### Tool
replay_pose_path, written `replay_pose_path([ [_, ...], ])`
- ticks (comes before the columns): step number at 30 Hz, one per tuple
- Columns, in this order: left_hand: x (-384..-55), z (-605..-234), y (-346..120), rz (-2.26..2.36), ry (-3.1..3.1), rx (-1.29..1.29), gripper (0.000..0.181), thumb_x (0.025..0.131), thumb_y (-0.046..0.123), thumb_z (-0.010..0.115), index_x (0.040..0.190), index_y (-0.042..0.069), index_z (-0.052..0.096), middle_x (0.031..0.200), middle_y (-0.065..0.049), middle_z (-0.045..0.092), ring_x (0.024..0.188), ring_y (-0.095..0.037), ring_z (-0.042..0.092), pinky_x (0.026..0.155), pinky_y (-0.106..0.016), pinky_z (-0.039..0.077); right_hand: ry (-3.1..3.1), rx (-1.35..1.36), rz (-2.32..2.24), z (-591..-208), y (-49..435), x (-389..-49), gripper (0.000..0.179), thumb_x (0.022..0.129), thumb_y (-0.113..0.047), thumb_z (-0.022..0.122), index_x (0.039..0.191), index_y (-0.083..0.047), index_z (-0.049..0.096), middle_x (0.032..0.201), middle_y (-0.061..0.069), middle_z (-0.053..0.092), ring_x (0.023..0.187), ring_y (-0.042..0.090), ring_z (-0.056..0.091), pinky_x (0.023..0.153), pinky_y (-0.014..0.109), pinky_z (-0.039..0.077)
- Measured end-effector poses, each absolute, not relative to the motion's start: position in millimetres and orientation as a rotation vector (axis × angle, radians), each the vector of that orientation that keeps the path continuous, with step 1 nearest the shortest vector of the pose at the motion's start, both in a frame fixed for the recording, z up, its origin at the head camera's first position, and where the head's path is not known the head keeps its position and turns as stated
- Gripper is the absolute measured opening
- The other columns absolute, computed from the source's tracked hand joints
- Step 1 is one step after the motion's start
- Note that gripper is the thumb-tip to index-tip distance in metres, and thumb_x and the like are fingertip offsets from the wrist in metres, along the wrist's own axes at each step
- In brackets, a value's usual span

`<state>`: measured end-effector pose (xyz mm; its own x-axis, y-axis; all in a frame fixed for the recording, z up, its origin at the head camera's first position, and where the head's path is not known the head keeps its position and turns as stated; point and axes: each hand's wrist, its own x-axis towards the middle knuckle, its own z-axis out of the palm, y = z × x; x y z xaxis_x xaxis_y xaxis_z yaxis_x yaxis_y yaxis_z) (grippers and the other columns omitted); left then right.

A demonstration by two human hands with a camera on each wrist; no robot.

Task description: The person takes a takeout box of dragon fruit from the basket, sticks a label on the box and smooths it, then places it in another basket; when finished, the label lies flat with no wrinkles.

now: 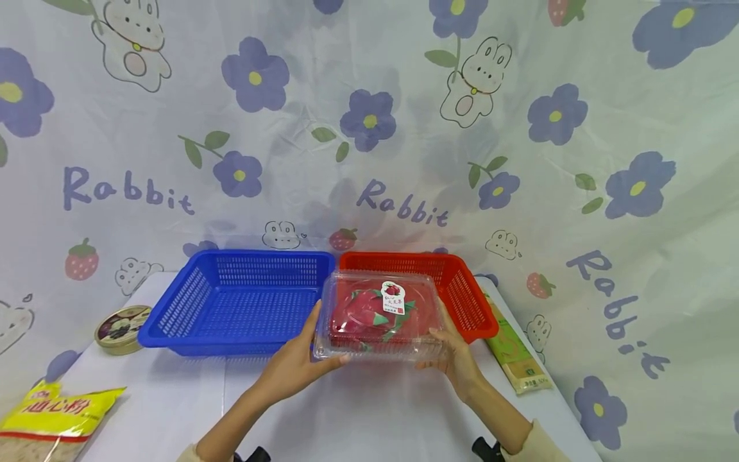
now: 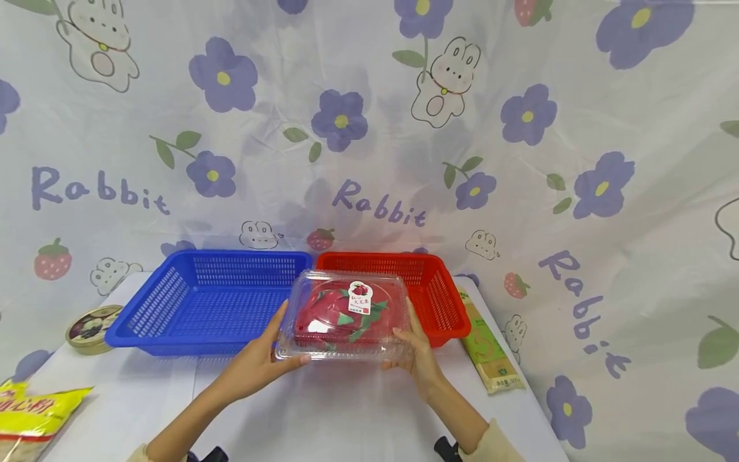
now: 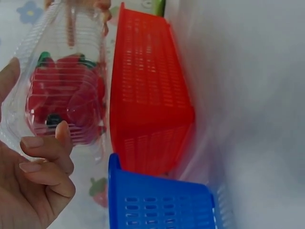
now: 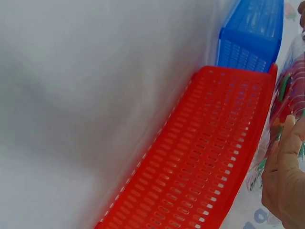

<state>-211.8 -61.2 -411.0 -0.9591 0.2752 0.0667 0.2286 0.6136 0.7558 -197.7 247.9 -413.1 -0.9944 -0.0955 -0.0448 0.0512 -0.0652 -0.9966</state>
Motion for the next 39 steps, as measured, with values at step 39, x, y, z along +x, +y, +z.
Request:
replay_pose_path([
  [39,-255,-415,-32,1.384,2.704,0.419,0.115,0.077,0.06,0.076,0.161,0.029,0.004,0.139,-0.016,0.058,0.121,-0.038,0.06,0.093,-0.061,0.051,2.024,-0.067,-2.268,-413,275,-238,0.074,0.096,-0.024,0.045,0.159,-0.04,0.01,0.148,0.014,0.035,0.105,0.023,0.059,0.076,0.038,0.059],
])
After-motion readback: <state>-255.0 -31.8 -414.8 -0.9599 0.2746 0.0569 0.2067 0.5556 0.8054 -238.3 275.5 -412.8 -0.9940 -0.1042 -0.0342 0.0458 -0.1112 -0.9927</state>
